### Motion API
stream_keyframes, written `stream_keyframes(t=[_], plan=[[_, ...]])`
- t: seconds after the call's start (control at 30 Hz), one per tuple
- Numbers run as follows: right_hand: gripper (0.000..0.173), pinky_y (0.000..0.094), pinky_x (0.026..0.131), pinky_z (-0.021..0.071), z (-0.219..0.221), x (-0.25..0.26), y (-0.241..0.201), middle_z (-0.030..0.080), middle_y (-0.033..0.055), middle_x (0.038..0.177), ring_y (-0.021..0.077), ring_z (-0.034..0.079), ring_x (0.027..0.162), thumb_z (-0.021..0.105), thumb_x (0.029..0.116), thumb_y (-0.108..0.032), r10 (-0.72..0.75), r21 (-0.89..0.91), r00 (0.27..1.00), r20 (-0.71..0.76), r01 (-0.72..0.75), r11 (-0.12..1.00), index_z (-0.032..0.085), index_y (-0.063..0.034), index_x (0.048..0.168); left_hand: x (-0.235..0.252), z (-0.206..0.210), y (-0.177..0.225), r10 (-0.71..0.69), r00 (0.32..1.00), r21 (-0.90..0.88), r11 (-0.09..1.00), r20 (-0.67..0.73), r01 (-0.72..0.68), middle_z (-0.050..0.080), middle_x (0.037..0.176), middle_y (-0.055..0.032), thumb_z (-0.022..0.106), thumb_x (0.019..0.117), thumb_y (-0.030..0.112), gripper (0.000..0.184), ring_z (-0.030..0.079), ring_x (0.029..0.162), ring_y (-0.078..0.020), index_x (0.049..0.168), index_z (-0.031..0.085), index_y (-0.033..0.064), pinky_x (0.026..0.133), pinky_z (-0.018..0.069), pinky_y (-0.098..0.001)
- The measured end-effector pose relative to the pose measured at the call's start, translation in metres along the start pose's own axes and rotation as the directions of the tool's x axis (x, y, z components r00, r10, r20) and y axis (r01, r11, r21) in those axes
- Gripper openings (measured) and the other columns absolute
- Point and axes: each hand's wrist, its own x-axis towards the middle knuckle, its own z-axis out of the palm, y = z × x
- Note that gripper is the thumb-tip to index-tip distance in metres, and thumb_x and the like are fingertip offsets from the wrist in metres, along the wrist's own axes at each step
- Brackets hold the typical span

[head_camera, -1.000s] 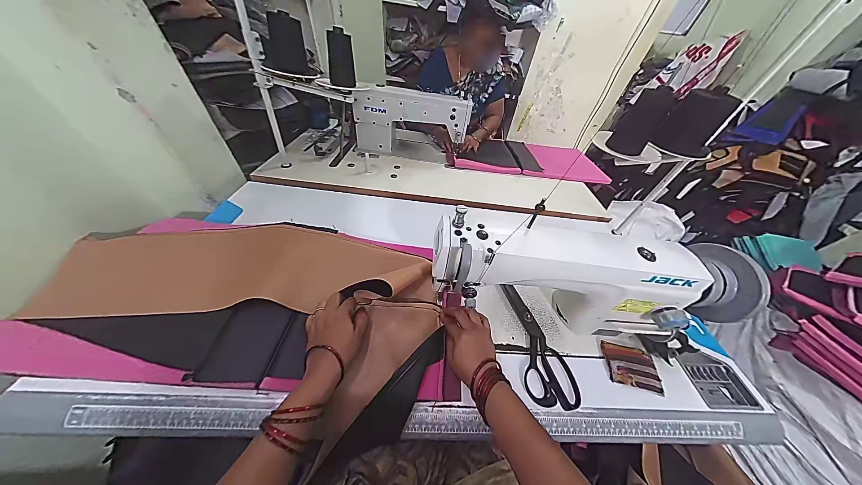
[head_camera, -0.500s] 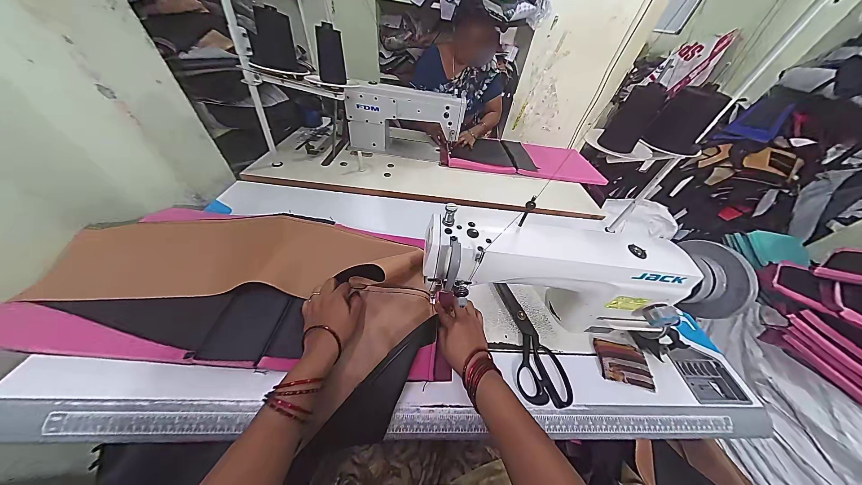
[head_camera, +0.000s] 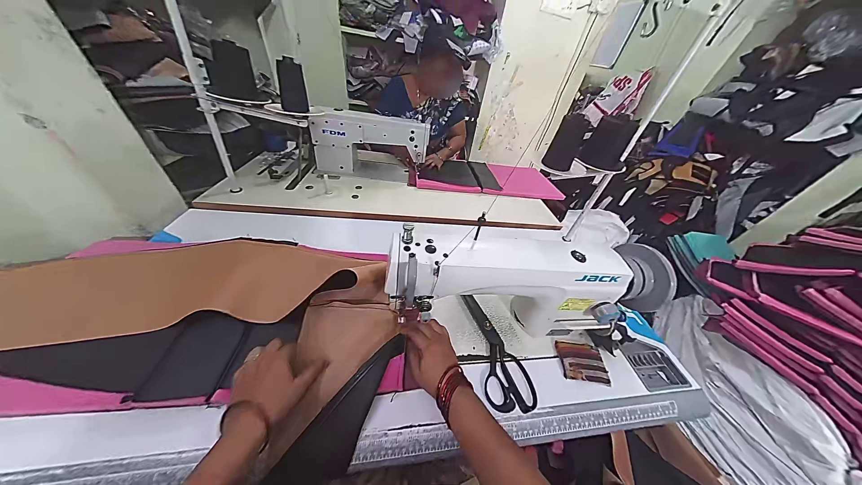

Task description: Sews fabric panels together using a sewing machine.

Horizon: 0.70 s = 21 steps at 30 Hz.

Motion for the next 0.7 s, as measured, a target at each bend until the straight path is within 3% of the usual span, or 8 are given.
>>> stream_keyframes(t=[0.07, 0.2, 0.33, 0.4, 0.47, 0.5, 0.6, 0.7], plan=[[0.027, 0.0536, 0.109, 0.0434, -0.004, 0.002, 0.0, 0.07, 0.0153, 0.128, 0.0364, 0.059, 0.129, 0.061, 0.0984, -0.012, 0.025, 0.001, 0.999, 0.039, -0.025, 1.0, 0.074, -0.0032, 0.121, -0.032, 0.004, -0.009, 0.025, 1.0, 0.041, 0.999, 0.011, -0.026, 0.06, 0.123, -0.0391, 0.08, 0.0844, 0.049, 0.069, 0.053, 0.124, -0.058, 0.11, 0.069, -0.0146, 0.105, 0.0393, -0.0693], [0.03, 0.0542, 0.109, 0.0422, -0.006, 0.005, -0.003, 0.068, 0.0161, 0.13, 0.0376, 0.056, 0.131, 0.06, 0.1008, -0.016, 0.024, -0.007, 0.994, 0.106, -0.023, 1.0, 0.072, -0.008, 0.127, -0.078, 0.02, -0.016, -0.032, 0.998, 0.094, 0.995, 0.059, 0.026, 0.059, 0.125, -0.0384, 0.086, 0.0699, 0.061, 0.091, 0.052, 0.125, -0.0584, 0.116, 0.065, -0.0142, 0.099, 0.0437, -0.0695], [0.024, 0.0542, 0.11, 0.0426, -0.004, 0.005, -0.001, 0.07, 0.0155, 0.128, 0.0369, 0.058, 0.129, 0.062, 0.0987, -0.015, -0.038, -0.037, 0.997, 0.062, 0.04, 0.999, 0.076, -0.0036, 0.116, -0.087, 0.024, -0.022, 0.03, 0.999, -0.002, 1.0, -0.041, -0.031, 0.063, 0.112, -0.0385, 0.082, 0.0813, 0.048, 0.07, 0.057, 0.115, -0.0588, 0.105, 0.067, -0.0168, 0.097, 0.0441, -0.0691], [0.025, 0.0538, 0.112, 0.0409, -0.006, 0.004, 0.0, 0.071, 0.014, 0.128, 0.0349, 0.059, 0.13, 0.061, 0.0994, -0.014, -0.073, -0.067, 0.994, 0.075, 0.078, 0.995, 0.075, -0.0028, 0.116, -0.092, 0.02, -0.022, 0.017, 0.999, -0.117, 0.993, -0.044, -0.022, 0.065, 0.111, -0.0375, 0.084, 0.0828, 0.037, 0.071, 0.06, 0.112, -0.0579, 0.119, 0.06, -0.0192, 0.099, 0.0438, -0.069], [0.024, 0.0537, 0.112, 0.0418, -0.006, 0.003, 0.004, 0.072, 0.0136, 0.124, 0.0338, 0.062, 0.128, 0.062, 0.0988, -0.015, -0.119, -0.093, 0.991, 0.067, 0.125, 0.988, 0.076, -0.0023, 0.114, -0.102, 0.022, -0.02, -0.016, 0.997, -0.195, 0.981, -0.072, 0.002, 0.066, 0.108, -0.0346, 0.089, 0.0773, 0.031, 0.091, 0.062, 0.107, -0.0559, 0.14, 0.043, -0.0164, 0.097, 0.0456, -0.069], [0.023, 0.0537, 0.11, 0.0436, -0.005, 0.004, 0.005, 0.073, 0.0141, 0.121, 0.0339, 0.064, 0.124, 0.063, 0.0973, -0.015, -0.145, -0.102, 0.988, 0.047, 0.149, 0.983, 0.077, -0.0018, 0.11, -0.108, 0.025, -0.019, -0.024, 0.997, -0.191, 0.982, -0.072, 0.01, 0.065, 0.11, -0.035, 0.09, 0.0762, 0.03, 0.095, 0.062, 0.107, -0.0564, 0.143, 0.04, -0.0159, 0.096, 0.046, -0.0693], [0.024, 0.0529, 0.107, 0.045, -0.006, 0.003, 0.001, 0.073, 0.0168, 0.119, 0.0349, 0.064, 0.123, 0.064, 0.095, -0.016, -0.126, -0.125, 0.989, 0.075, 0.135, 0.983, 0.076, 0.001, 0.108, -0.124, 0.043, -0.026, 0.025, 1.0, -0.092, 0.995, -0.017, -0.027, 0.064, 0.119, -0.038, 0.081, 0.0879, 0.031, 0.072, 0.062, 0.113, -0.0572, 0.134, 0.052, -0.016, 0.099, 0.0471, -0.0685], [0.026, 0.0524, 0.103, 0.0472, -0.007, 0.004, -0.003, 0.073, 0.0188, 0.119, 0.0364, 0.064, 0.123, 0.063, 0.0948, -0.017, -0.103, -0.132, 0.99, 0.094, 0.115, 0.985, 0.075, 0.0031, 0.106, -0.13, 0.057, -0.036, 0.201, 0.973, -0.037, 0.978, -0.118, -0.206, 0.069, 0.107, -0.0357, 0.07, 0.0957, 0.021, 0.038, 0.065, 0.107, -0.0563, 0.11, 0.068, -0.0139, 0.094, 0.0499, -0.067]])
